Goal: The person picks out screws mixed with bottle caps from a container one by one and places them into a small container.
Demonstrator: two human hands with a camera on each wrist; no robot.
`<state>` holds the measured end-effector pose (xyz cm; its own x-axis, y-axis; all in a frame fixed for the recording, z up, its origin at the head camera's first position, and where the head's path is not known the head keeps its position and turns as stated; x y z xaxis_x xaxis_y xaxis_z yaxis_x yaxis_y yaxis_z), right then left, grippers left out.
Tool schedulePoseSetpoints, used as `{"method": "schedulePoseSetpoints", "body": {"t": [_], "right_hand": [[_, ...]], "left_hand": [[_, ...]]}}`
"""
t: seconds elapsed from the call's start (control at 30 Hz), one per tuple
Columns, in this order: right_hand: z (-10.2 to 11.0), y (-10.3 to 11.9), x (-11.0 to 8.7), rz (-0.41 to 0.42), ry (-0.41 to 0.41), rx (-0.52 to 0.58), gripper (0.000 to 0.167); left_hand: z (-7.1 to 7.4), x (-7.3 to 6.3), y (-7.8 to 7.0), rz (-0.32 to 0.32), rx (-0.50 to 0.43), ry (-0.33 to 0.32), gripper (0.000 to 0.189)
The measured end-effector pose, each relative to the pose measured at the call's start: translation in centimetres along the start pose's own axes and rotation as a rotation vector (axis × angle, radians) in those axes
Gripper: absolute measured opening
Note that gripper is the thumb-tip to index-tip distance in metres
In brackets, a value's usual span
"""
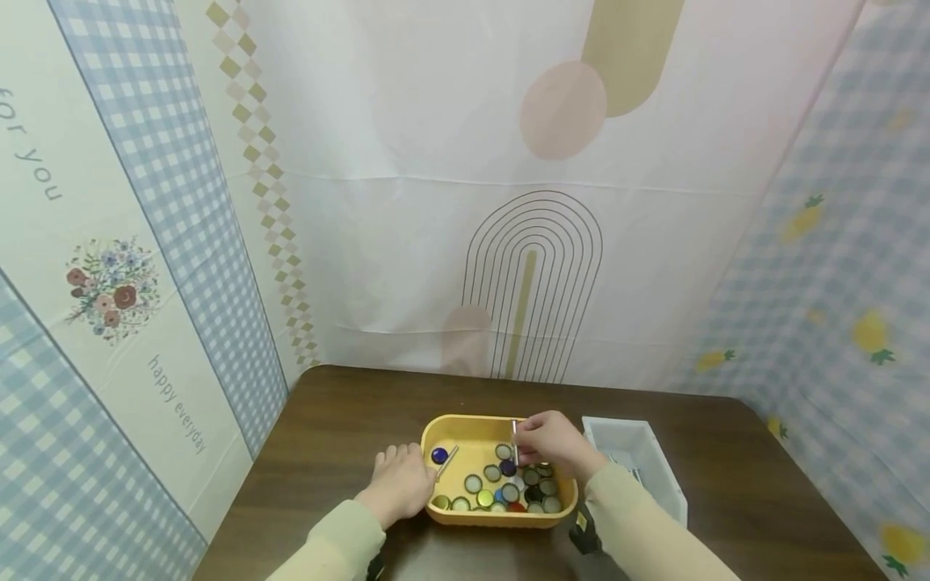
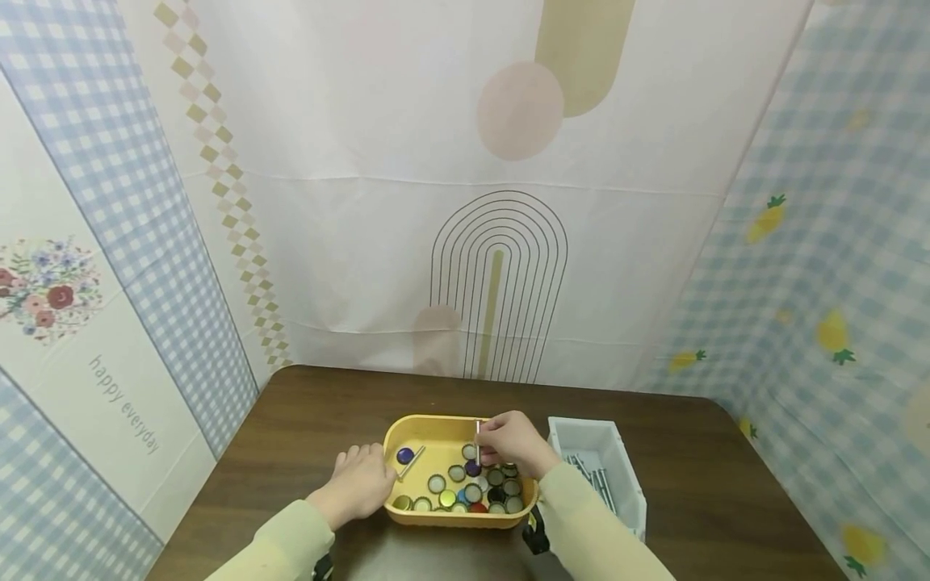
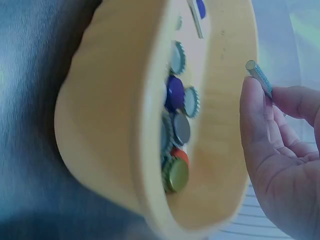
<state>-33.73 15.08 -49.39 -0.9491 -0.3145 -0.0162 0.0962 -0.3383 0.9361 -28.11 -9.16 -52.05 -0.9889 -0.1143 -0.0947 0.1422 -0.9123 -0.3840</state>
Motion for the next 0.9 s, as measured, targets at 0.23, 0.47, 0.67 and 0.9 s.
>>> {"method": "schedulePoseSetpoints", "body": {"t": [0.23,0.47,0.67,0.9], "right_hand": [[3.5,0.3,-1.3,0.021,-0.043,0.036,0.023],[8.1,-0.5,-2.9,0.004,-0.126,-0.01,0.028],[11.4,-1.4,-4.5,-0.047,-0.143,-0.118,0.037],[13.1,-3.2,-5.8,-0.082,-0.121,-0.134,0.035]], "left_hand": [[0.0,-0.1,-0.1,-0.005,-0.02,0.029,0.025],[0.2,-0.1,-0.1,-0.002,-0.027,0.026,0.026],[0.1,0.0,0.1,0.006,-0.029,0.029,0.027],[-0.1,0.1,0.2,0.003,-0.028,0.02,0.028]]}}
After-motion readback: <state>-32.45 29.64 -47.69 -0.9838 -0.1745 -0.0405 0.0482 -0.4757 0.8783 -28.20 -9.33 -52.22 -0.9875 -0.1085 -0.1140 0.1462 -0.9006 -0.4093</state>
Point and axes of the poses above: each hand's wrist, its own x-axis towards the middle knuckle, its own z-axis out of the back of the hand, y = z × x, the point moved 5 cm from there along x, towards the middle knuckle, and after that the axes turned 15 degrees about z, right-handed, at the moved point
